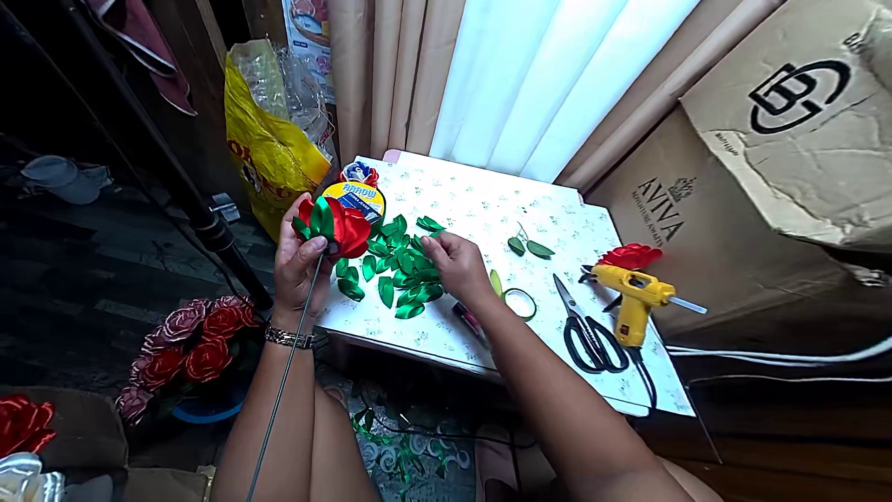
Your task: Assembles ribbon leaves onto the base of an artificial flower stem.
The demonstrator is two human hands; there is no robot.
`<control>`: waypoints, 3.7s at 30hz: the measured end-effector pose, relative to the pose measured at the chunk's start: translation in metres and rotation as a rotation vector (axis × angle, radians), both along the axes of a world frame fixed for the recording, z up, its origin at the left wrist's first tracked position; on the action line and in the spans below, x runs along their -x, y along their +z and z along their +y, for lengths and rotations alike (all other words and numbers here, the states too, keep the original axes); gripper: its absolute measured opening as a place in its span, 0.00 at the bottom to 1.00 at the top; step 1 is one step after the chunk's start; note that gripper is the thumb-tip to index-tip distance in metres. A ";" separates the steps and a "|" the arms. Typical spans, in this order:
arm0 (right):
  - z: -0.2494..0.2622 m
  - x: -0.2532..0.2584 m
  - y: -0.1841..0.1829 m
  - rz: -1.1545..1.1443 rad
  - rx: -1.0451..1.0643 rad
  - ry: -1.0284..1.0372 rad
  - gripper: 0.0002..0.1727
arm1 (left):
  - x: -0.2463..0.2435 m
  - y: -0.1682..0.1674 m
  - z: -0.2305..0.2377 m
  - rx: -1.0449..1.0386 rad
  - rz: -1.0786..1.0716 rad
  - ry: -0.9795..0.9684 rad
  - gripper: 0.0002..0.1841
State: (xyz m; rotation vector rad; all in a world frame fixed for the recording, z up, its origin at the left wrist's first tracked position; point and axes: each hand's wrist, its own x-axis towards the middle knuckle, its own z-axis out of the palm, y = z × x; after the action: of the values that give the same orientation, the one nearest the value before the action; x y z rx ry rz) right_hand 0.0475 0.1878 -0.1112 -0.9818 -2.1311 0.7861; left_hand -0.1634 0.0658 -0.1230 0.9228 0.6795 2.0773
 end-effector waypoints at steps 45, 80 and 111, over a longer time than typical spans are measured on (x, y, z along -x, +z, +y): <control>0.002 0.067 -0.002 -0.505 -0.080 0.421 0.16 | -0.008 0.003 0.000 0.029 -0.059 0.103 0.35; -0.002 -0.039 -0.030 -0.207 -0.169 0.305 0.10 | -0.033 0.003 0.022 0.063 -0.043 0.038 0.33; -0.030 -0.034 -0.048 -0.356 -0.359 0.404 0.15 | -0.037 0.004 0.029 0.040 -0.217 -0.041 0.16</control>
State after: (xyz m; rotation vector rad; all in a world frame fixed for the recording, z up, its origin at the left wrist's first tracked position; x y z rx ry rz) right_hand 0.0814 0.1577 -0.1593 -0.5343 -2.7103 0.3978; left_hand -0.1266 0.0946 -0.1192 0.6711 0.5803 2.0821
